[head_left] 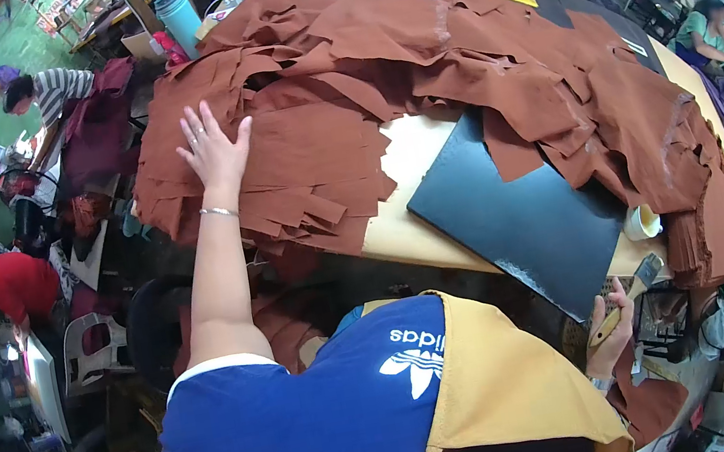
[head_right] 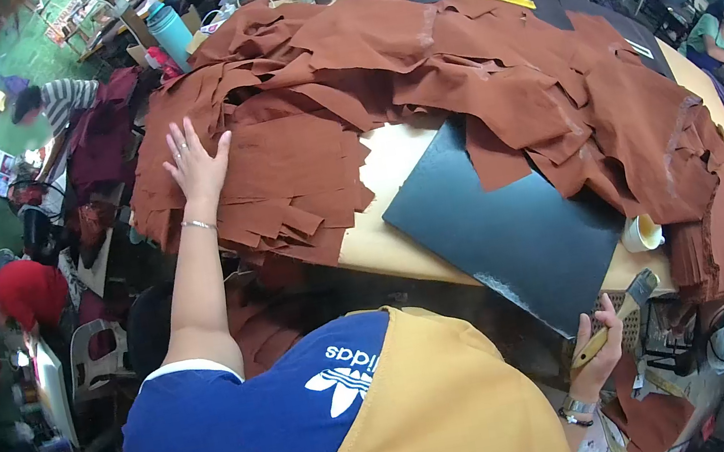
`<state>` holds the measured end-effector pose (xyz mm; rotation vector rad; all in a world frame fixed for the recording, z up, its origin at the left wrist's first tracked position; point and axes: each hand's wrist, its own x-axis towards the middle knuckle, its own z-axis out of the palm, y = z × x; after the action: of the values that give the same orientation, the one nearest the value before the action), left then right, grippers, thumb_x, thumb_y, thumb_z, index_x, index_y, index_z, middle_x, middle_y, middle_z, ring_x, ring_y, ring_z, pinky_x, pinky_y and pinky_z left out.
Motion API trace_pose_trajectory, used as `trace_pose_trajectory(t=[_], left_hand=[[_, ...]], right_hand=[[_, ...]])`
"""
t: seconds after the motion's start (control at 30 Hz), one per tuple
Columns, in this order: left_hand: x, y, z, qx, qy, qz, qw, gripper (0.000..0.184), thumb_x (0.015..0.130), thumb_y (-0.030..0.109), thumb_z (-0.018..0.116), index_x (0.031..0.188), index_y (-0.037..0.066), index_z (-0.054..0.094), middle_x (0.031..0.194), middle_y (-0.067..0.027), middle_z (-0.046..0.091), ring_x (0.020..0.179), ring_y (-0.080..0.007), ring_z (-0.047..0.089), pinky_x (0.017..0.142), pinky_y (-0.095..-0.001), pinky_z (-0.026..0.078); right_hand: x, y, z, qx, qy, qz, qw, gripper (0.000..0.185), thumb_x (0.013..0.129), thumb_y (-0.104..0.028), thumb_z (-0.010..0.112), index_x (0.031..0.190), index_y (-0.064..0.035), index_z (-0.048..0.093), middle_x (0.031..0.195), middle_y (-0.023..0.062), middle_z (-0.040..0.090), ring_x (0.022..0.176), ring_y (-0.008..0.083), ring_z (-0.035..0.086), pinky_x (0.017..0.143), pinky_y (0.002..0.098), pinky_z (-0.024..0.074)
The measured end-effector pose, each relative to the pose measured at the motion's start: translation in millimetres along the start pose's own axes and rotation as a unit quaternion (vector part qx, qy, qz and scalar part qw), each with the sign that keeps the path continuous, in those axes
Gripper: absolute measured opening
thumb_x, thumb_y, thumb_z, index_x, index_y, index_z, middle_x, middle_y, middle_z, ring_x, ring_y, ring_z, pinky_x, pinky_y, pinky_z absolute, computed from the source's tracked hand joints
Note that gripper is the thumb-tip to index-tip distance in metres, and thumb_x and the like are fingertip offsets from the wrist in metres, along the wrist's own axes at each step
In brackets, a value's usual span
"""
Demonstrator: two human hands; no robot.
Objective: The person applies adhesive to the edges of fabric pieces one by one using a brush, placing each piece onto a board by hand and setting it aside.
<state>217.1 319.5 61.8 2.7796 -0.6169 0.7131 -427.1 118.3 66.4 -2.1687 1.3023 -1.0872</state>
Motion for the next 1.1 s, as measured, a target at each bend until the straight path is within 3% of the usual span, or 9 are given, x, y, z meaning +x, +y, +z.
trace_pose_trajectory(t=[0.23, 0.37, 0.4, 0.43, 0.67, 0.87, 0.93, 0.97, 1.1], left_hand=[[44, -30, 16, -0.176, -0.042, -0.097, 0.979, 0.075, 0.099, 0.068, 0.036, 0.153, 0.016, 0.040, 0.160, -0.0166, 0.035, 0.148, -0.0353, 0.031, 0.113, -0.0708, 0.021], [100, -46, 33, -0.061, -0.131, -0.133, 0.981, 0.061, 0.095, 0.057, 0.052, 0.145, 0.022, 0.051, 0.154, -0.0093, 0.047, 0.139, -0.0331, 0.046, 0.112, -0.0669, 0.029], [117, -64, 52, -0.084, -0.202, -0.146, 0.965, 0.050, 0.092, 0.050, 0.058, 0.136, 0.026, 0.060, 0.138, -0.0086, 0.062, 0.128, -0.0323, 0.058, 0.109, -0.0562, 0.040], [116, -61, 48, -0.055, -0.178, -0.138, 0.973, 0.040, 0.094, 0.046, 0.057, 0.126, 0.025, 0.066, 0.123, -0.0109, 0.070, 0.121, -0.0333, 0.063, 0.103, -0.0483, 0.047], [113, 32, -28, -0.161, 0.013, 0.019, 0.987, 0.039, 0.102, 0.044, 0.048, 0.104, 0.009, 0.063, 0.099, -0.0232, 0.071, 0.095, -0.0440, 0.067, 0.080, -0.0560, 0.050], [-39, 208, -99, -0.492, -0.105, 0.293, 0.813, 0.030, 0.106, 0.029, 0.051, 0.105, 0.003, 0.067, 0.088, -0.0181, 0.068, 0.080, -0.0313, 0.068, 0.073, -0.0433, 0.052], [-111, 235, -105, -0.489, -0.285, 0.304, 0.767, 0.027, 0.105, 0.025, 0.052, 0.105, 0.003, 0.068, 0.107, -0.0182, 0.070, 0.087, -0.0272, 0.069, 0.079, -0.0379, 0.055], [-144, 249, -98, -0.556, -0.296, 0.369, 0.684, 0.014, 0.097, 0.015, 0.059, 0.093, 0.003, 0.066, 0.113, -0.0158, 0.071, 0.090, -0.0284, 0.069, 0.081, -0.0365, 0.055], [-223, 282, -82, -0.427, -0.338, 0.630, 0.554, 0.014, 0.092, 0.020, 0.067, 0.096, 0.007, 0.069, 0.145, -0.0215, 0.052, 0.113, -0.0363, 0.063, 0.092, -0.0432, 0.053]], right_hand=[[10, -4, 8, 0.016, -0.037, -0.011, 0.999, 0.021, 0.091, 0.007, 0.067, 0.104, -0.0041, 0.053, 0.133, 0.0209, 0.062, 0.124, 0.0280, 0.059, 0.107, 0.0379, 0.0428], [15, -8, 13, 0.015, -0.043, -0.026, 0.999, 0.027, 0.084, 0.010, 0.071, 0.102, -0.0036, 0.056, 0.131, 0.0200, 0.064, 0.120, 0.0290, 0.062, 0.102, 0.0380, 0.0466], [17, -13, 12, 0.009, -0.042, -0.032, 0.999, 0.027, 0.084, 0.010, 0.071, 0.102, -0.0038, 0.056, 0.131, 0.0196, 0.064, 0.119, 0.0289, 0.062, 0.102, 0.0380, 0.0468], [18, -16, 9, 0.002, -0.041, -0.037, 0.998, 0.027, 0.083, 0.010, 0.072, 0.102, -0.0040, 0.057, 0.130, 0.0193, 0.065, 0.119, 0.0288, 0.062, 0.101, 0.0380, 0.0470], [2, 5, -4, -0.003, -0.006, -0.026, 1.000, 0.029, 0.081, 0.005, 0.077, 0.100, -0.0040, 0.058, 0.125, 0.0216, 0.067, 0.110, 0.0323, 0.066, 0.101, 0.0389, 0.0470], [2, -2, -28, -0.072, 0.045, -0.017, 0.996, 0.028, 0.080, -0.001, 0.079, 0.100, -0.0060, 0.059, 0.121, 0.0174, 0.070, 0.107, 0.0334, 0.067, 0.103, 0.0445, 0.0453], [2, 5, -31, -0.064, 0.061, -0.014, 0.996, 0.028, 0.081, -0.002, 0.080, 0.100, -0.0059, 0.059, 0.121, 0.0170, 0.070, 0.107, 0.0337, 0.067, 0.103, 0.0442, 0.0454], [1, 7, -31, -0.059, 0.065, -0.013, 0.996, 0.028, 0.081, -0.002, 0.080, 0.100, -0.0058, 0.059, 0.121, 0.0168, 0.070, 0.108, 0.0338, 0.067, 0.103, 0.0441, 0.0455], [3, 2, -26, -0.028, 0.072, 0.006, 0.997, 0.029, 0.081, -0.002, 0.080, 0.102, -0.0056, 0.060, 0.120, 0.0161, 0.070, 0.101, 0.0307, 0.067, 0.096, 0.0392, 0.0495]])
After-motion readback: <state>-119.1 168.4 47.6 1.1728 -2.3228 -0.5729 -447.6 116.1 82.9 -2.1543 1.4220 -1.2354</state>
